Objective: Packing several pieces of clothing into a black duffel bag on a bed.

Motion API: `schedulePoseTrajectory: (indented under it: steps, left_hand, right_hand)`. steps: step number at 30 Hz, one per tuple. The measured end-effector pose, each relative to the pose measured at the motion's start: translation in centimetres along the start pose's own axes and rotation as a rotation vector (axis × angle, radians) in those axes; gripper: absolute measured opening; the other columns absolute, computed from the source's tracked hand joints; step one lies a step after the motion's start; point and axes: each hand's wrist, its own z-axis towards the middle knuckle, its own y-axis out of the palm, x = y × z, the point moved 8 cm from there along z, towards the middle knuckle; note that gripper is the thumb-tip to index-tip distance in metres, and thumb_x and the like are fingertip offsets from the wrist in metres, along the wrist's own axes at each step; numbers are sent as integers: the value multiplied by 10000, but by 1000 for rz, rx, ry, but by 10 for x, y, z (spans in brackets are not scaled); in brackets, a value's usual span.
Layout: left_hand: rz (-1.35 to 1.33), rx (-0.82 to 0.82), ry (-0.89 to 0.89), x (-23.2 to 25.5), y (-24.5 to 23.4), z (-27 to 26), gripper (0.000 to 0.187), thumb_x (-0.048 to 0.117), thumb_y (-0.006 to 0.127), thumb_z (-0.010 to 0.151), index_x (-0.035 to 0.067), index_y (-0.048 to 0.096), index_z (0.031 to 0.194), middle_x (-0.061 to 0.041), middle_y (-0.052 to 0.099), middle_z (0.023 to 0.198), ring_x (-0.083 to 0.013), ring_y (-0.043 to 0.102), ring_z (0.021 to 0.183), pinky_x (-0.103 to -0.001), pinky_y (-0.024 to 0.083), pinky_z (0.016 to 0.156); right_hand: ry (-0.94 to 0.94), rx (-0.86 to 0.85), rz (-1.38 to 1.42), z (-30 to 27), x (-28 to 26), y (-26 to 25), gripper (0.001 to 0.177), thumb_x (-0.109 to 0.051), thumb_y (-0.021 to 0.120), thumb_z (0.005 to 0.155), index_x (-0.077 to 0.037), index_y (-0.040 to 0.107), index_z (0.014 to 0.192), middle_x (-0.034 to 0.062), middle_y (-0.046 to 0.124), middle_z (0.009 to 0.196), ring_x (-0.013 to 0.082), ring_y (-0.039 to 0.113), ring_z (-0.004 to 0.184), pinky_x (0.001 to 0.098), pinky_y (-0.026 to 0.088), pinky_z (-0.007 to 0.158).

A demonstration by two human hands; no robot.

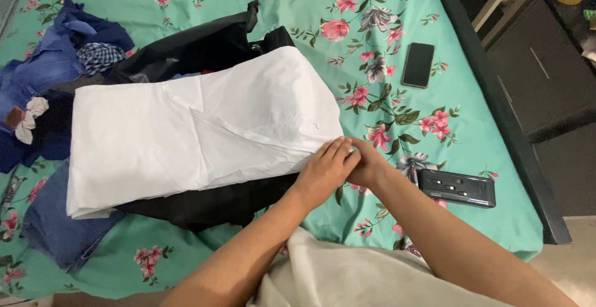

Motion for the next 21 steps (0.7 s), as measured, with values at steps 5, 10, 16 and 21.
schedulePoseTrajectory:
  steps: [5,10,16,21]
  left_hand:
    - [-32,-4,-3,0,4,2,391,56,669,830,21,568,1206,-206,651,1265,-352,602,1288,-424,489,1095]
    - [-33,-25,5,0,9,-1,373,47,678,832,-8,598,1192,-194,674,1173,-351,626,1228,-419,518,1055]
    - [-81,3,5,2,-2,0,316,46,692,778,24,616,1084,-144,685,1105,-332,649,1214,-407,538,1003]
    - [-106,29,1,3,-10,1,249,42,683,798,39,610,1036,-125,678,1068,-319,656,1194,-401,547,1001]
  right_hand:
    - [14,-46,2,30,-6,-24,254,-274,546,1019,-35,603,1084,111,669,1097,273,659,1018,466,531,965]
    - [-87,131,47,24,-22,-35,396,-277,507,1024,43,514,1257,198,636,1215,324,642,1093,480,518,1007]
    - [-170,175,155,24,-34,-42,468,-185,552,999,75,448,1373,234,601,1308,363,631,1143,505,516,1027]
    - [-213,244,121,15,-41,-41,493,-113,566,957,91,431,1386,246,591,1331,375,623,1162,511,502,1045]
